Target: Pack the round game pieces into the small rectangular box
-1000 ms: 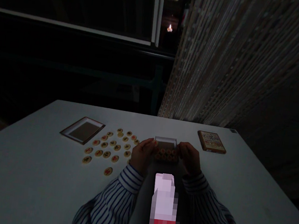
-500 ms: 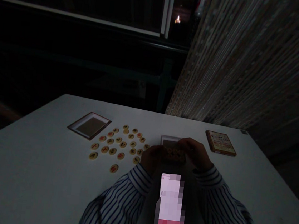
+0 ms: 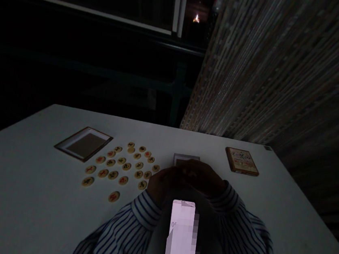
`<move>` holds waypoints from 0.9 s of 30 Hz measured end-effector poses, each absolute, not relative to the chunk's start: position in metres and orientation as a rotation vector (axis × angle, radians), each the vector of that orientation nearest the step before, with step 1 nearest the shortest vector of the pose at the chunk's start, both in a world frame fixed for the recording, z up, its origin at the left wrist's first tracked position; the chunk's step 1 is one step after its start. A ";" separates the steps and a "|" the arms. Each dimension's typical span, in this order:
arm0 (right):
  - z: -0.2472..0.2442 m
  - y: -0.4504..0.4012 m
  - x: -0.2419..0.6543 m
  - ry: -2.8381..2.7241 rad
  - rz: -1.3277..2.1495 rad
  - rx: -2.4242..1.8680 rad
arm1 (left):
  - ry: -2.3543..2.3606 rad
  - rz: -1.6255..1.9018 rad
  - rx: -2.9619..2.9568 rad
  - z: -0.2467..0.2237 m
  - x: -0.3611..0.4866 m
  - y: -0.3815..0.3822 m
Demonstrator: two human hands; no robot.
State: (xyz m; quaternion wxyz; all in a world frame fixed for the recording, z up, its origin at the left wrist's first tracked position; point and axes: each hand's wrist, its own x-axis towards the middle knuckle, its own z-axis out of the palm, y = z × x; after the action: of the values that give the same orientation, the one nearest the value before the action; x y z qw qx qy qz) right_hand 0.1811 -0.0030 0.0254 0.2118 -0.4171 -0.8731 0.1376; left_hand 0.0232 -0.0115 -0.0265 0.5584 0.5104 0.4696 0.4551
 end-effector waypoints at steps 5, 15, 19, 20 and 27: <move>0.025 -0.004 0.180 -2.434 0.389 -1.138 | 1.166 1.086 1.134 -0.022 0.024 -0.013; 0.024 -0.001 0.186 -2.425 0.254 -1.132 | 1.210 1.086 1.238 -0.023 0.023 -0.012; 0.026 0.005 0.205 -2.346 0.191 -1.124 | 1.346 1.115 1.355 -0.026 0.019 -0.010; 0.026 0.006 0.211 -2.326 0.168 -1.136 | 1.359 1.124 1.379 -0.028 0.019 -0.009; 0.028 0.009 0.232 -2.317 0.151 -1.380 | 1.421 1.114 1.421 -0.037 0.021 -0.007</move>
State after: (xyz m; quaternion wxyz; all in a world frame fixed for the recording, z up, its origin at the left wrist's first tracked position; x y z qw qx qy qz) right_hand 0.2322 0.0087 0.0278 0.2185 -0.4984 -0.8372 0.0544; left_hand 0.0211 -0.0069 -0.0367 0.4095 0.5640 0.5643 0.4425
